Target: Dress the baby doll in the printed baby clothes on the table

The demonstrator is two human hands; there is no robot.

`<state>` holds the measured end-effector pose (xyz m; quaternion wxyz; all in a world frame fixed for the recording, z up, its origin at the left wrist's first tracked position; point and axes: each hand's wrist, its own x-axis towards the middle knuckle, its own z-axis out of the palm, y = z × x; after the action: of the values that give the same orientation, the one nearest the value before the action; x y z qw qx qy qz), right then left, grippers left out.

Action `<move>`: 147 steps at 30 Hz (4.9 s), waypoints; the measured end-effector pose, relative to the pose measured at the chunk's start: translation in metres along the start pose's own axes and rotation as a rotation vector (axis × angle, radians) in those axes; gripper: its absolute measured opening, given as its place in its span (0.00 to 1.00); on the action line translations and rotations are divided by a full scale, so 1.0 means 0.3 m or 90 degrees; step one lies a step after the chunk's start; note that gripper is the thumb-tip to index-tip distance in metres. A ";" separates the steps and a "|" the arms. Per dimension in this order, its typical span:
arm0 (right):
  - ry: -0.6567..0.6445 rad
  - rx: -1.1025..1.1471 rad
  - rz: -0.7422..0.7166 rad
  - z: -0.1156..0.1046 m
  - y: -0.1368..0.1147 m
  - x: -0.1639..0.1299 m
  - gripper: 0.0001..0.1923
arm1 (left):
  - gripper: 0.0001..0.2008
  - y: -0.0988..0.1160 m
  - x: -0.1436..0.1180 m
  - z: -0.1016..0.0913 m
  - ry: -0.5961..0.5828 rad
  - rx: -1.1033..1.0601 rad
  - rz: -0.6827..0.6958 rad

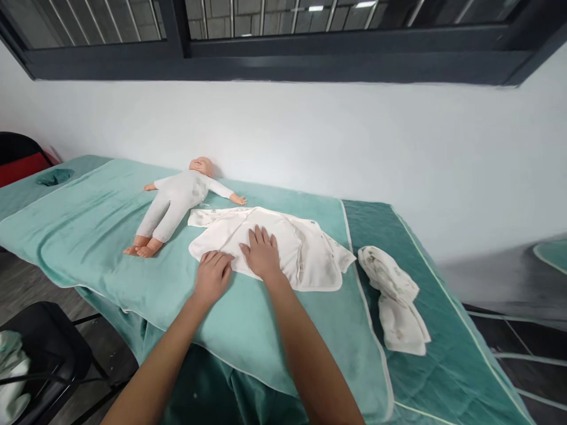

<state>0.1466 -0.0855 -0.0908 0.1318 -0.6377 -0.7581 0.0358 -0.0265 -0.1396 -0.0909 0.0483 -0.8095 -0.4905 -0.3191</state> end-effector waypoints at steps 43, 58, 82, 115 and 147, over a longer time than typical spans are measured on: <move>0.000 0.310 0.052 0.072 -0.259 1.040 0.39 | 0.27 -0.914 0.318 -0.249 -0.024 -0.499 -0.510; -0.076 0.354 0.098 -0.252 -0.147 0.959 0.58 | 0.27 -0.528 0.395 -0.180 -0.079 -0.836 -0.495; 0.021 -0.045 0.077 -0.385 0.303 0.417 0.32 | 0.22 0.042 0.247 0.070 -0.019 -0.575 -0.388; -0.173 -0.051 -0.163 -0.281 -0.019 0.457 0.18 | 0.16 -0.264 0.329 0.049 -0.061 -0.030 -0.173; -0.173 -0.115 -0.201 -0.285 -0.003 0.393 0.26 | 0.10 -0.362 0.361 0.109 0.055 -0.636 -0.427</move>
<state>0.1490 0.0197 0.0100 -0.0248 -0.5095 -0.8595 0.0322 -0.0666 0.0117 -0.0811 -0.4212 -0.5215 -0.5077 -0.5412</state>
